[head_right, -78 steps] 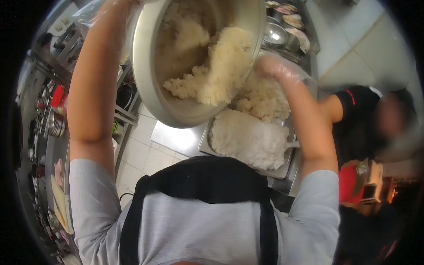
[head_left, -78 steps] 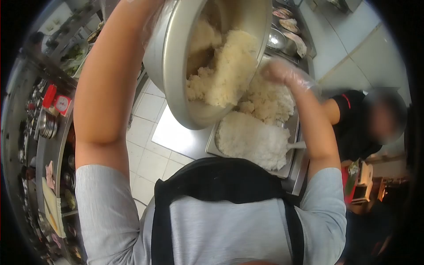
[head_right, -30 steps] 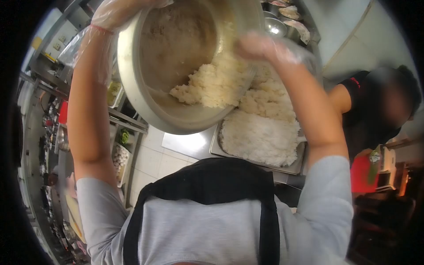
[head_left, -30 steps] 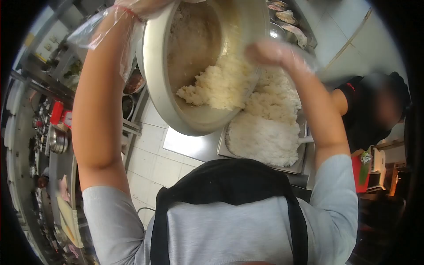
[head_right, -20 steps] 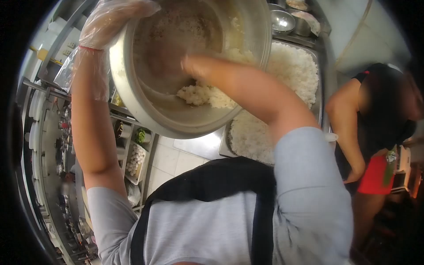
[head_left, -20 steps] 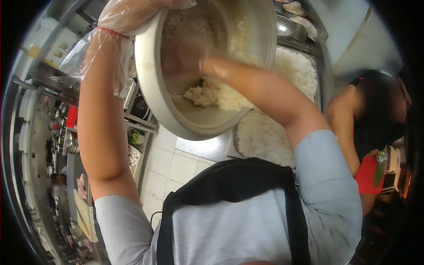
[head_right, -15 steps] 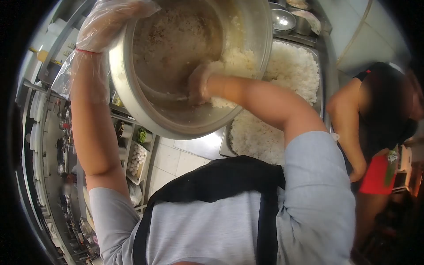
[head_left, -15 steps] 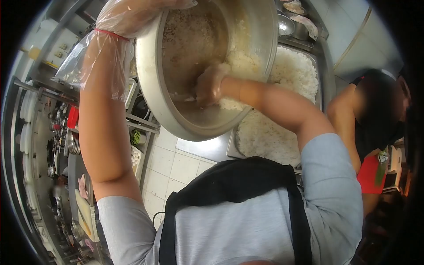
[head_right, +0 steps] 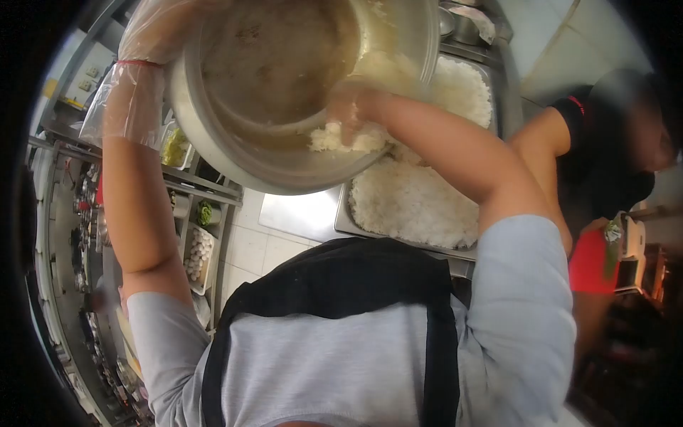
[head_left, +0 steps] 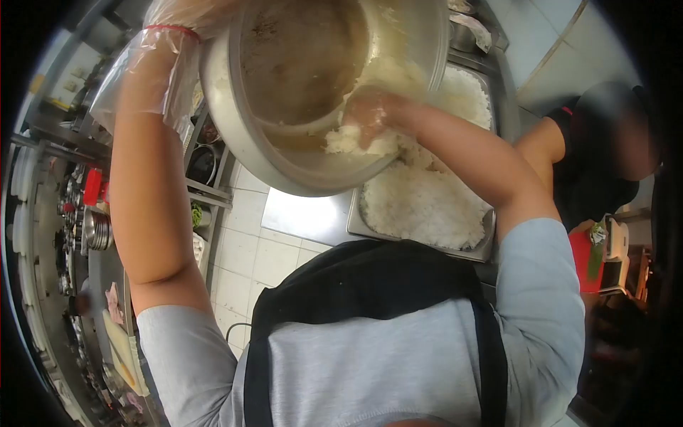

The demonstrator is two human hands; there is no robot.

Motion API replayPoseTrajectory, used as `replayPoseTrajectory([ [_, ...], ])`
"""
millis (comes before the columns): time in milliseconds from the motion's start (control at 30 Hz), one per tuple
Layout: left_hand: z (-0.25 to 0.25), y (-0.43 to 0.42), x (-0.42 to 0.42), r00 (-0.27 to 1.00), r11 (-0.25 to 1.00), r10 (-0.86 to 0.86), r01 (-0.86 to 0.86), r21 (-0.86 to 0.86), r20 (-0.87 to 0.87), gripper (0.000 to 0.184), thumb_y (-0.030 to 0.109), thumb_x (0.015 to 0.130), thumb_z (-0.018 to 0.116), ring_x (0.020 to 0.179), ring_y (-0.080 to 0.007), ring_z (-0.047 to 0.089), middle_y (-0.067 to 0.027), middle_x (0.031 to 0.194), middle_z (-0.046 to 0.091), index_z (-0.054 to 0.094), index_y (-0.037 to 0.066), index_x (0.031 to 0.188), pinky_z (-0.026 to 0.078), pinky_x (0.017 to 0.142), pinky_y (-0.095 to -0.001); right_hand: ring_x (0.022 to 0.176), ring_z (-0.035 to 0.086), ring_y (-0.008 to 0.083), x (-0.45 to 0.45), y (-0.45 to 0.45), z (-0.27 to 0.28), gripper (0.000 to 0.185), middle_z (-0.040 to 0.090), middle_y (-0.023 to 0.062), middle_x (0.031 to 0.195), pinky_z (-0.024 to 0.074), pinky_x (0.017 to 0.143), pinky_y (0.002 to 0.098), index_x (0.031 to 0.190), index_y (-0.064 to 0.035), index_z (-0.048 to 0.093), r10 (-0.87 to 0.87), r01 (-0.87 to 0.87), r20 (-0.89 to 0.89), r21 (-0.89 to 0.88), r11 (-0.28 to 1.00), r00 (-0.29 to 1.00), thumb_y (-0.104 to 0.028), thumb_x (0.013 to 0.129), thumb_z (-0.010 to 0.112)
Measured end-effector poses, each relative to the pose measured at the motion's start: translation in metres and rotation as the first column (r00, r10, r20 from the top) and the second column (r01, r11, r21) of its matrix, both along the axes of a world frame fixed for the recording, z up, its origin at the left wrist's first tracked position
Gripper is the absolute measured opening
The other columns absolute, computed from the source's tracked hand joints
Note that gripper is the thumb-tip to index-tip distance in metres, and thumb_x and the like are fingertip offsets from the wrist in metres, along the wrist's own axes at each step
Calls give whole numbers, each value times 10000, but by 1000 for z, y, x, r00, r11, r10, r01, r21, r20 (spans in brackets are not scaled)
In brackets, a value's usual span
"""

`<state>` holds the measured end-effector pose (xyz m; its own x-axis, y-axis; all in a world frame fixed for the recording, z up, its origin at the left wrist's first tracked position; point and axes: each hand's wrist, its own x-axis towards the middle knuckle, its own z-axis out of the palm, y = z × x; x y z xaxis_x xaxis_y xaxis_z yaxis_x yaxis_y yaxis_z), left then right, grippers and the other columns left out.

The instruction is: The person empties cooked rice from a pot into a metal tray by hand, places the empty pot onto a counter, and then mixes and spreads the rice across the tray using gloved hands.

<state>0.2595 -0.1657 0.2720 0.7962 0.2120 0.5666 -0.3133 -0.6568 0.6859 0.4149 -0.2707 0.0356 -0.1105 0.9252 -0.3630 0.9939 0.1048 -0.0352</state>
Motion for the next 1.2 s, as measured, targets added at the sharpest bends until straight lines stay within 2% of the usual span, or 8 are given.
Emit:
replayPoseTrajectory([
  [167, 8, -23, -18, 971, 957, 229, -213, 196, -61, 279, -30, 610, 612, 703, -120, 499, -41, 750, 537, 545, 14, 877, 412, 618, -254, 960, 584, 305, -2, -65, 15, 584, 619, 119, 1063, 464, 847, 373, 1119, -83, 599, -239, 226, 65, 157, 961, 969, -371, 631, 740],
  [367, -11, 11, 7, 981, 992, -115, 104, 76, 155, 249, 1, 611, 633, 697, -123, 495, -37, 743, 539, 545, 21, 844, 408, 608, -254, 1014, 559, 295, 36, -133, -43, 410, 609, 147, 1058, 448, 842, 389, 1018, -87, 638, -422, 416, -50, 306, 856, 905, -364, 717, 662],
  [467, -1, 3, -1, 1000, 994, -29, 28, 105, 5, 258, 8, 617, 648, 708, -115, 494, -34, 752, 539, 541, 26, 850, 410, 617, -254, 1028, 554, 311, 13, -160, -14, 413, 595, 143, 1109, 433, 899, 376, 1061, -54, 616, -814, 816, -61, 50, 576, 578, -287, 727, 684],
  [667, -4, 8, 6, 992, 993, -93, 86, 75, 85, 235, 8, 605, 672, 681, -102, 500, -23, 729, 536, 542, 24, 799, 409, 594, -239, 996, 578, 342, 54, -217, -35, 452, 615, 139, 1092, 463, 866, 369, 1098, -60, 608, -545, 498, -101, 567, 656, 832, -293, 720, 690],
  [867, 5, 4, 3, 989, 985, -145, 146, 95, -10, 190, -14, 622, 654, 625, -109, 505, -16, 693, 549, 554, 15, 780, 419, 558, -255, 915, 591, 353, 48, -164, -76, 341, 621, 172, 1011, 471, 805, 404, 1040, -50, 616, -560, 585, -171, 280, 761, 811, -197, 731, 627],
  [967, 5, -10, 2, 996, 971, 86, -86, 222, 11, 199, -34, 613, 632, 627, -109, 495, -12, 696, 542, 553, 14, 789, 411, 569, -245, 889, 590, 345, 48, -133, -106, 309, 612, 188, 992, 467, 782, 423, 1028, -42, 600, -634, 650, -150, 231, 724, 759, -154, 740, 593],
  [1033, 8, 36, 14, 958, 583, -246, 26, 812, 145, 189, -41, 608, 636, 636, -133, 519, -39, 697, 566, 564, 9, 776, 426, 599, -251, 919, 587, 336, 56, -144, -124, 339, 611, 181, 1014, 461, 808, 416, 1067, -56, 589, -555, 600, -230, 336, 726, 800, -158, 743, 596],
  [1200, 21, 40, -2, 973, 957, -180, 207, 202, -142, 114, -24, 639, 645, 715, -199, 588, -136, 721, 622, 593, -8, 739, 463, 705, -273, 976, 586, 305, 72, -180, -67, 429, 608, 155, 1087, 443, 869, 388, 1161, -85, 556, -435, 467, -261, 74, 881, 862, -177, 746, 615],
])
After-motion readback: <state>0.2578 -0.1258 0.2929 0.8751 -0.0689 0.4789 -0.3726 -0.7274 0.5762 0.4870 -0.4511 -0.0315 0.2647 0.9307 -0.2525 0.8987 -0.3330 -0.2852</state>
